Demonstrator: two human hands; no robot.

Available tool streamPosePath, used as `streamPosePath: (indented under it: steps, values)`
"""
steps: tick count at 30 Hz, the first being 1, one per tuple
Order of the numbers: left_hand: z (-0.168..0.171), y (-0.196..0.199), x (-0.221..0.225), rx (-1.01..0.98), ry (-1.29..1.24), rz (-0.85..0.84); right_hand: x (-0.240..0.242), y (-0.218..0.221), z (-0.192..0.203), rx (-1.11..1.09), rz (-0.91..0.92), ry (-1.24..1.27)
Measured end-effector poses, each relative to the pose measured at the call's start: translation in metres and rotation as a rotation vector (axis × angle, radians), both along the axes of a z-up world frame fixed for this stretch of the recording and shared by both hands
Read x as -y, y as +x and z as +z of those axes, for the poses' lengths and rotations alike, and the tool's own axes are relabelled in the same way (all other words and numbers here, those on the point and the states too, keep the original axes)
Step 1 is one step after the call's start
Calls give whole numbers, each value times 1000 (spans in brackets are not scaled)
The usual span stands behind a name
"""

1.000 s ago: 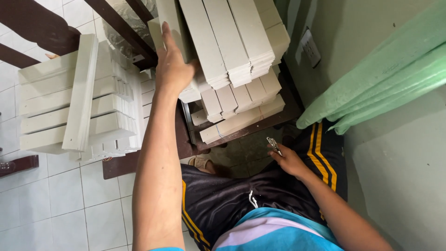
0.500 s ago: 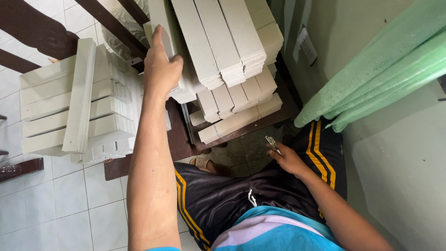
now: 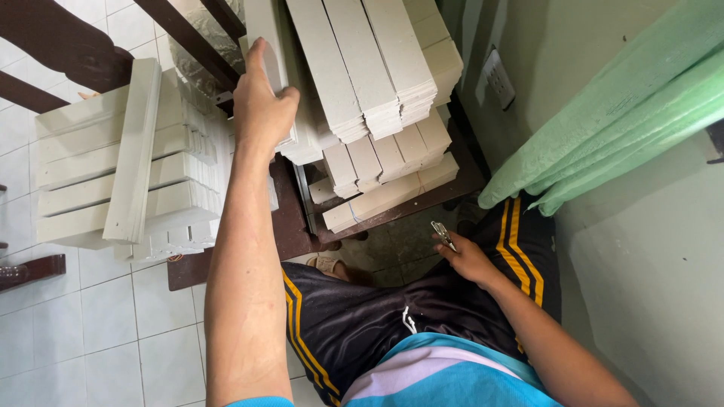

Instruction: Stapling together stacks of thin cardboard pieces using a manual stapler while sitting on the floor.

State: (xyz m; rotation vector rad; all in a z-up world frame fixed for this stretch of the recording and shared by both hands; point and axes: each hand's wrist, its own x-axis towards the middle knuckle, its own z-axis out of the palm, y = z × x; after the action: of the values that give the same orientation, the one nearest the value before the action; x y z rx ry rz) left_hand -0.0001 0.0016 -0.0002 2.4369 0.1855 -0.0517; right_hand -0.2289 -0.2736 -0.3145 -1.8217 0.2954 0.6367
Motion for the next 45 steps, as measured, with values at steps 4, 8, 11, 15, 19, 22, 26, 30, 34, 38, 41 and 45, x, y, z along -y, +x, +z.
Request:
streamPosePath:
  steps: [4, 8, 11, 15, 19, 22, 26, 30, 34, 38, 41, 45]
  values:
    - [-3, 2, -8, 71, -48, -7, -2, 1, 10, -14, 7, -2]
    - [0, -2, -13, 139, -115, -14, -3, 0, 9, -21, 1, 3]
    - [8, -19, -18, 239, -134, -60, -3, -1, 7, -6, -2, -11]
    - [-5, -54, -38, 397, -211, -103, -2, -1, 9, -31, -13, -30]
    - [-20, -105, -58, 531, -231, -47, -8, 0, 10, 13, -15, -49]
    - [-40, -149, -56, 442, -323, 68, -10, 0, 12, 35, -36, -61]
    - [-103, -205, -56, 248, -476, 298, -13, 0, 11, 36, -26, -86]
    - [-189, -237, -46, 182, -659, 394, -21, 5, 16, 21, 10, -103]
    - [-230, -230, -22, 37, -661, 479, -32, 6, 29, -8, 74, -158]
    - [-279, -207, -3, 64, -738, 441, -34, 6, 30, -5, 88, -188]
    - [-263, -197, 8, 5, -860, 518, -27, 5, 24, -19, 82, -177]
    - [-292, -196, 16, -54, -1082, 726, -23, 2, 28, -38, 65, -155]
